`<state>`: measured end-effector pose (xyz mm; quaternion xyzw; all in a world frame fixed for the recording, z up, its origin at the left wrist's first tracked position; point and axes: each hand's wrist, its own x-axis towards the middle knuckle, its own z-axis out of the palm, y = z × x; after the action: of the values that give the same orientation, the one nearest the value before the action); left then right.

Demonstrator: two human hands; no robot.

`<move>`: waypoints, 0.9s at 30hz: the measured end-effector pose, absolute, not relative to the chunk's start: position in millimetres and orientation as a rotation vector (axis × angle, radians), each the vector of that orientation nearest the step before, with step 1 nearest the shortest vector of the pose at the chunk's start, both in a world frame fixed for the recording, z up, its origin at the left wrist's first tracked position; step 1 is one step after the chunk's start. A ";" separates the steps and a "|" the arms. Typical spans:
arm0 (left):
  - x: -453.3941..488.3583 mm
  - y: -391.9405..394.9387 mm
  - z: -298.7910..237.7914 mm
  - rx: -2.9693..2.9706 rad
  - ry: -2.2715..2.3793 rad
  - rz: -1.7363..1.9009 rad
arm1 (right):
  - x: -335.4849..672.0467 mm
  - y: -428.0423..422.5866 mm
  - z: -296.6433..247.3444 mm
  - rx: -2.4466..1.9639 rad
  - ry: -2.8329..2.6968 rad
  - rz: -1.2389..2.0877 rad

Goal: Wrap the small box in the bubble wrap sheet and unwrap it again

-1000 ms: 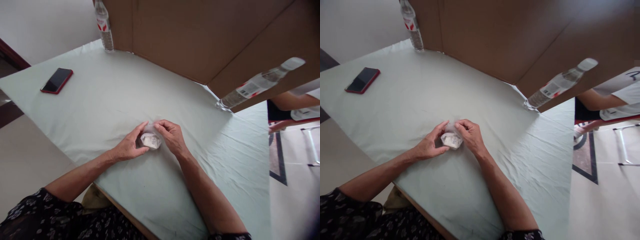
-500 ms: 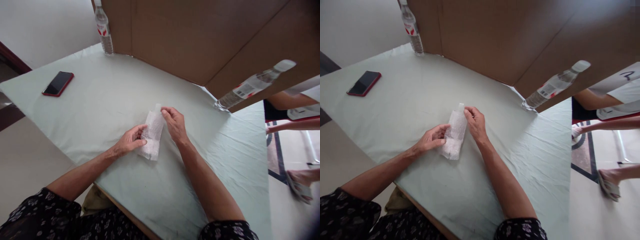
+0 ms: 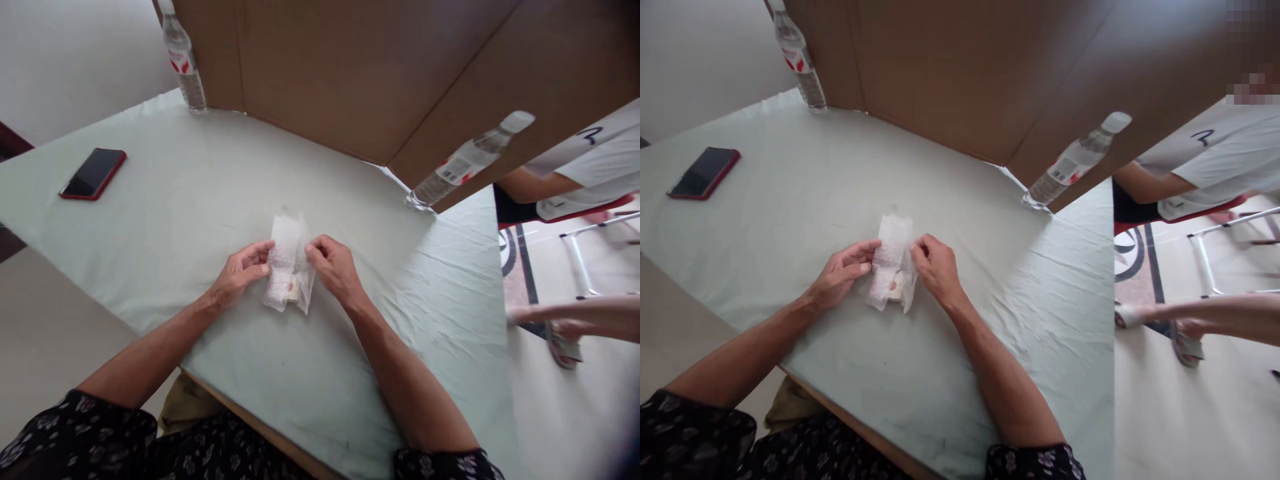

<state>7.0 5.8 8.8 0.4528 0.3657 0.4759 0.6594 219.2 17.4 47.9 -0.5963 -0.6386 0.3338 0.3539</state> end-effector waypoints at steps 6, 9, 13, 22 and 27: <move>6.2 9.0 13.9 1.167 1.052 1.132 | 241.1 10.9 27.5 -1.404 -1.102 1.213; 6.9 6.2 17.9 1.466 1.256 1.159 | 240.7 9.0 21.4 -1.397 -1.067 1.273; 12.7 0.6 22.1 1.720 1.380 1.125 | 234.1 7.2 24.1 -1.321 -1.198 1.262; 2.5 11.5 17.8 1.570 1.559 1.117 | 233.3 9.8 26.0 -1.366 -1.305 1.003; -20.1 23.0 10.6 1.755 1.769 1.147 | 251.1 23.2 13.5 -1.513 -1.254 0.951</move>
<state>-20.1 23.0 10.6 0.6271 0.6322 0.4097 0.1980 251.1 23.2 13.5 -0.6150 -0.5097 0.3865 0.4610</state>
